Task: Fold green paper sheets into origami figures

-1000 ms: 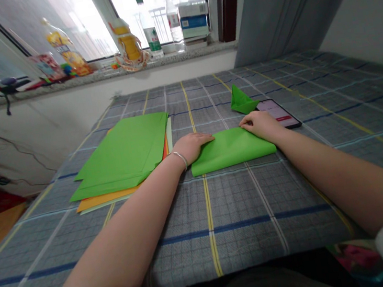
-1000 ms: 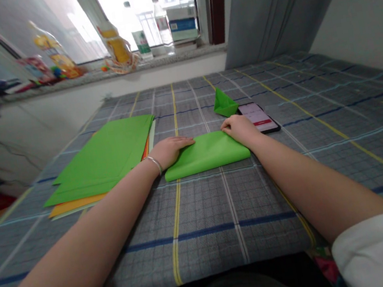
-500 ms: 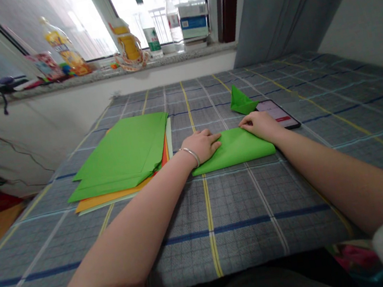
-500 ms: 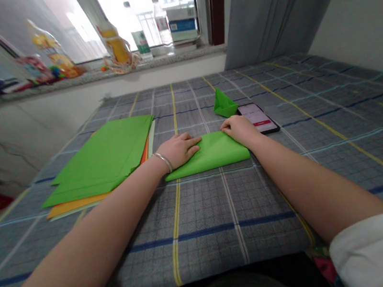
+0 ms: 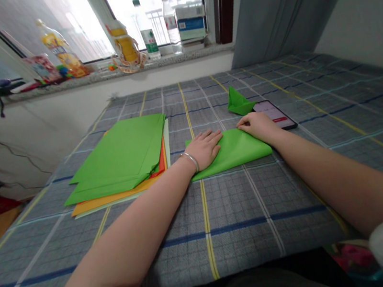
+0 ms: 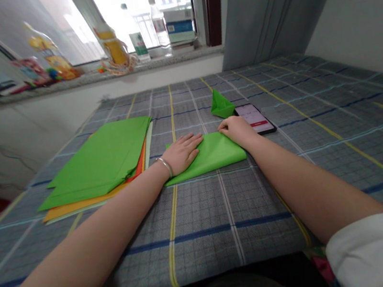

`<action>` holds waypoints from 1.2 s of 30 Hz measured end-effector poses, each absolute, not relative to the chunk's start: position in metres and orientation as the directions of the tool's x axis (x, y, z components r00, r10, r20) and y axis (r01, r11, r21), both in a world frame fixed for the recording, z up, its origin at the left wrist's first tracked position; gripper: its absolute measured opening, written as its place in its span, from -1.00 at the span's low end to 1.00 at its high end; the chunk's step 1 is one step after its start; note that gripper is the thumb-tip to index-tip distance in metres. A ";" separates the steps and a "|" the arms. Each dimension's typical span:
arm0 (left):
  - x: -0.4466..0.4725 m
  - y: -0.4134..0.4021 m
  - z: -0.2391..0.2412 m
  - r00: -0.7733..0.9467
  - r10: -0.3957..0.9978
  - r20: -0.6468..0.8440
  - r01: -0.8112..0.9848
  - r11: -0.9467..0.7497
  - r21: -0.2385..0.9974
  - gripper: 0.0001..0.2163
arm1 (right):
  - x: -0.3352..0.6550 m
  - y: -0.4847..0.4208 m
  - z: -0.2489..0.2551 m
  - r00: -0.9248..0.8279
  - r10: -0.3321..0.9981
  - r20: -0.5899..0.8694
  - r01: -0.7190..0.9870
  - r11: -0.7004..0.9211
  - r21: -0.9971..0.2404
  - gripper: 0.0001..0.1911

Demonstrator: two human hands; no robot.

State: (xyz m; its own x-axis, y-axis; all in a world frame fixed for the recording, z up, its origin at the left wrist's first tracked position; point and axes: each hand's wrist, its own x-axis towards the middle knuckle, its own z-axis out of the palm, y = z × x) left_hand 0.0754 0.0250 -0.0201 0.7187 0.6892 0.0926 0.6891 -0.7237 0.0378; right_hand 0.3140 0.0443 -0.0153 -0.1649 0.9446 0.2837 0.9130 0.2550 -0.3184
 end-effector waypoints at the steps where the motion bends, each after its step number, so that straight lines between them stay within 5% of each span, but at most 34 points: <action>1: 0.075 0.026 -0.019 0.723 0.688 0.065 0.686 -0.726 0.051 -0.54 | 0.314 0.044 -0.015 -0.167 0.946 0.279 0.914 0.255 -0.315 -0.79; 9: 0.075 0.026 -0.015 0.719 0.694 -0.022 0.694 -0.716 0.074 -0.52 | 0.314 0.045 -0.016 -0.169 0.945 0.281 0.917 0.255 -0.306 -0.81; 17: 0.074 0.025 -0.019 0.722 0.687 0.080 0.687 -0.726 0.036 -0.53 | 0.320 0.047 -0.013 -0.150 0.949 0.278 0.914 0.240 -0.328 -0.80; 22: 0.074 0.026 -0.020 0.731 0.676 0.094 0.677 -0.736 0.022 -0.53 | 0.310 0.041 -0.001 -0.354 0.887 0.297 0.851 0.437 -0.291 -0.75; 25: 0.074 0.027 -0.022 0.729 0.678 0.100 0.681 -0.732 0.002 -0.53 | 0.293 0.033 -0.003 -0.618 0.751 0.233 0.703 0.661 -0.264 -0.66; 36: 0.073 0.028 -0.025 0.746 0.655 0.121 0.656 -0.754 0.044 -0.55 | 0.293 0.029 -0.031 -0.666 0.741 0.084 0.692 0.656 -0.302 -0.06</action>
